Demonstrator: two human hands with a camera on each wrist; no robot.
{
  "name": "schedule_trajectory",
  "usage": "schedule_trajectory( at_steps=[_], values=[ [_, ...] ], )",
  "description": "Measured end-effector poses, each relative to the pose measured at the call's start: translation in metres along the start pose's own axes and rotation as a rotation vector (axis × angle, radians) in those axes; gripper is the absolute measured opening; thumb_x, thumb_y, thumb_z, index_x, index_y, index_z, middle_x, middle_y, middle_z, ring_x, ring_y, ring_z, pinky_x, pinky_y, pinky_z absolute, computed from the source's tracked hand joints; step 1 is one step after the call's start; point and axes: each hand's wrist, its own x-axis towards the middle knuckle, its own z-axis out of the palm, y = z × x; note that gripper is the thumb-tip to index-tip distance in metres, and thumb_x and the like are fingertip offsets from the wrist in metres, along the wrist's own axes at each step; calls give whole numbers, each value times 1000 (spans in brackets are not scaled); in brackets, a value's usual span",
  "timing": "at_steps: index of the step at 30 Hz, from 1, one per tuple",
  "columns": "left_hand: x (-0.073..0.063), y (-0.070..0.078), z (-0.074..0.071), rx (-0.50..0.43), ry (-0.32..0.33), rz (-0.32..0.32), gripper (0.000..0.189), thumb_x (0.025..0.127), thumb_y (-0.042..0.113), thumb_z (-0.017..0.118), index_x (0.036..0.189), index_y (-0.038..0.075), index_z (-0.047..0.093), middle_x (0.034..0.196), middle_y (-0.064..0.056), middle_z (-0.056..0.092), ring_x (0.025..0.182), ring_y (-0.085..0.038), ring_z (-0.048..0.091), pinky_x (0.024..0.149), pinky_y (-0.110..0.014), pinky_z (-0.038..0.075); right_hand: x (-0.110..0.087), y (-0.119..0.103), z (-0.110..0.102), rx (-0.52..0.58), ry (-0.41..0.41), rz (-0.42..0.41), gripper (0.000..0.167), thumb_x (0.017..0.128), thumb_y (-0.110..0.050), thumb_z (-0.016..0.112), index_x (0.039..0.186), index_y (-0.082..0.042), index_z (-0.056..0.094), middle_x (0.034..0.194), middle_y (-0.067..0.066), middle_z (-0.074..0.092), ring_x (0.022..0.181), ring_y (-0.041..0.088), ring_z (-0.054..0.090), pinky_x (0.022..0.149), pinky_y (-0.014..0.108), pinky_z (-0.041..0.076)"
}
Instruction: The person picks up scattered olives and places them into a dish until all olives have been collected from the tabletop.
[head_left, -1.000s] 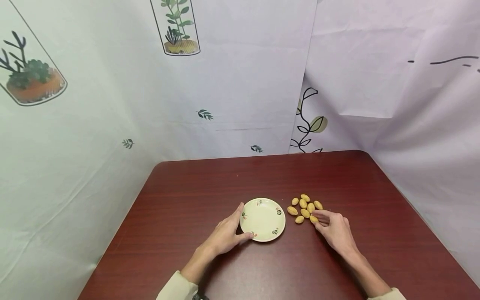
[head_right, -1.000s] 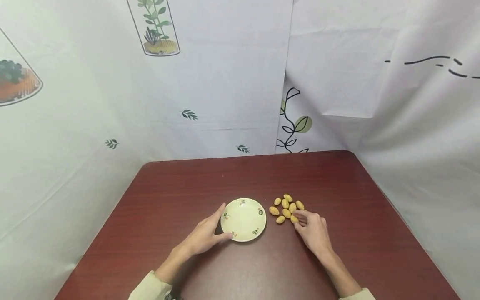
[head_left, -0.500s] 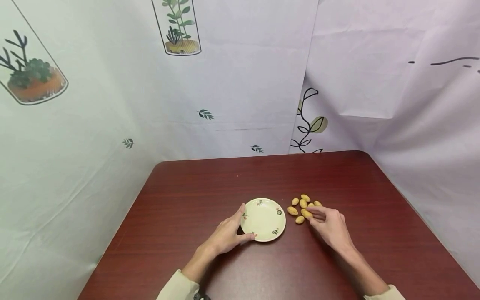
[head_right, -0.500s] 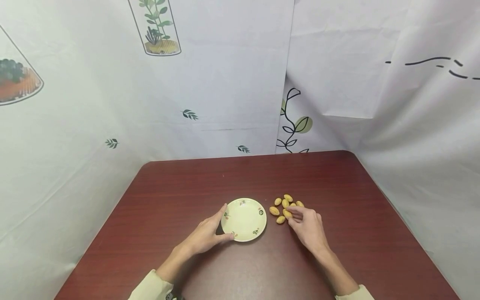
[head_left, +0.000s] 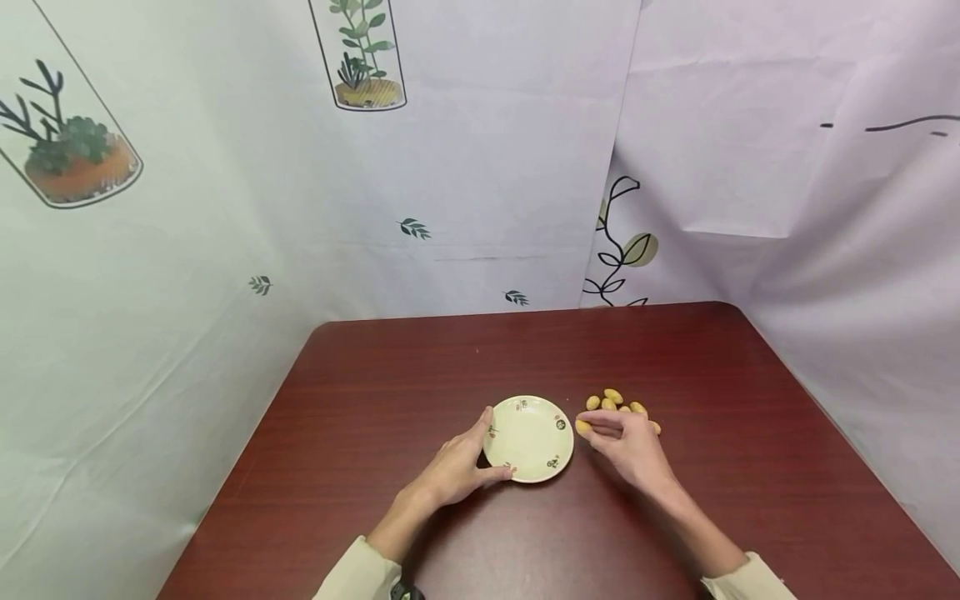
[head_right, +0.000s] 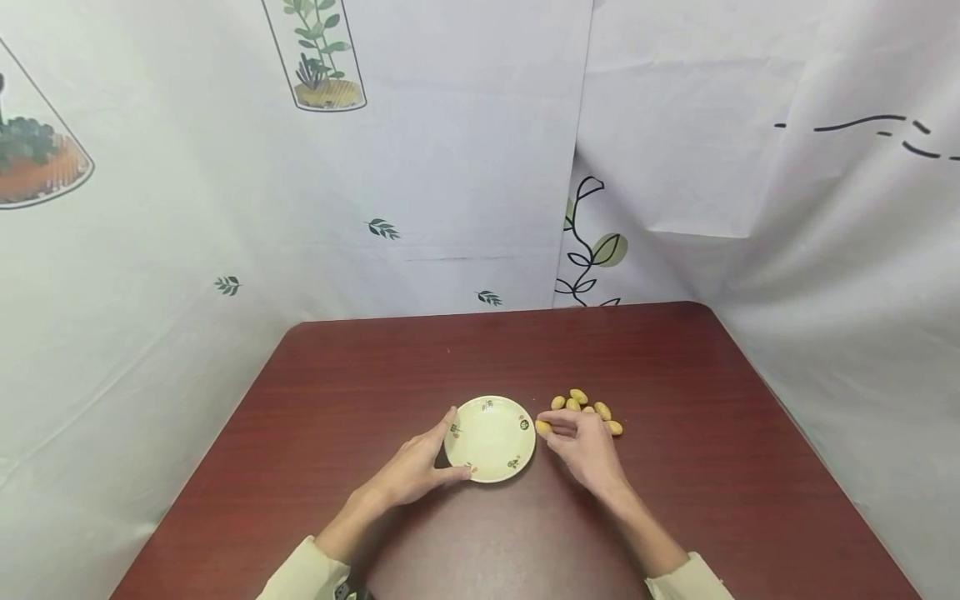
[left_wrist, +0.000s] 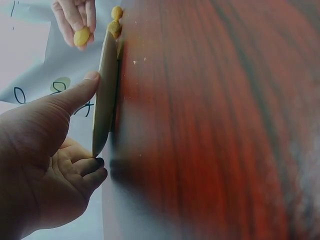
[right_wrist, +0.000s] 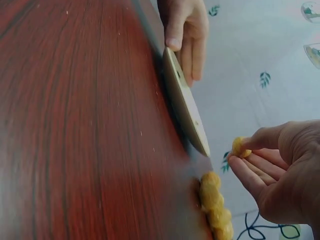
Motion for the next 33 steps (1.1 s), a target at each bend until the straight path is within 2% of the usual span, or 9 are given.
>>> schedule_trajectory(
  at_steps=[10, 21, 25, 33],
  values=[
    [0, -2, -1, -1, -4, 7, 105, 94, 48, 81, 167, -2, 24, 169, -19, 35, 146, -36, 48, 115, -54, 42, 7, 0, 31, 71, -118, -27, 20, 90, 5, 80, 110, 5, 80, 112, 19, 78, 104, 34, 77, 85, 26, 60],
    [-1, 0, -1, -7, -14, 13, 105, 94, 46, 81, 167, -3, 24, 169, -20, 33, 146, -39, 48, 115, -56, 42, 12, 2, 58, 62, -285, -86, 19, 92, 1, 80, 110, 7, 80, 109, 22, 78, 104, 39, 76, 84, 33, 62],
    [0, 0, -1, -4, -10, 18, 105, 94, 46, 81, 167, -3, 24, 170, -19, 32, 146, -38, 48, 115, -57, 42, 13, 1, 66, 27, -304, -83, 18, 91, -1, 81, 108, 4, 81, 107, 18, 79, 102, 35, 77, 83, 31, 62],
    [0, 0, -1, -9, -5, 32, 104, 93, 43, 83, 166, -3, 25, 170, -20, 32, 146, -38, 48, 114, -58, 43, 10, -1, 77, -14, -281, -84, 16, 90, -1, 82, 106, 0, 82, 103, 14, 80, 102, 33, 78, 85, 34, 62]
  ],
)
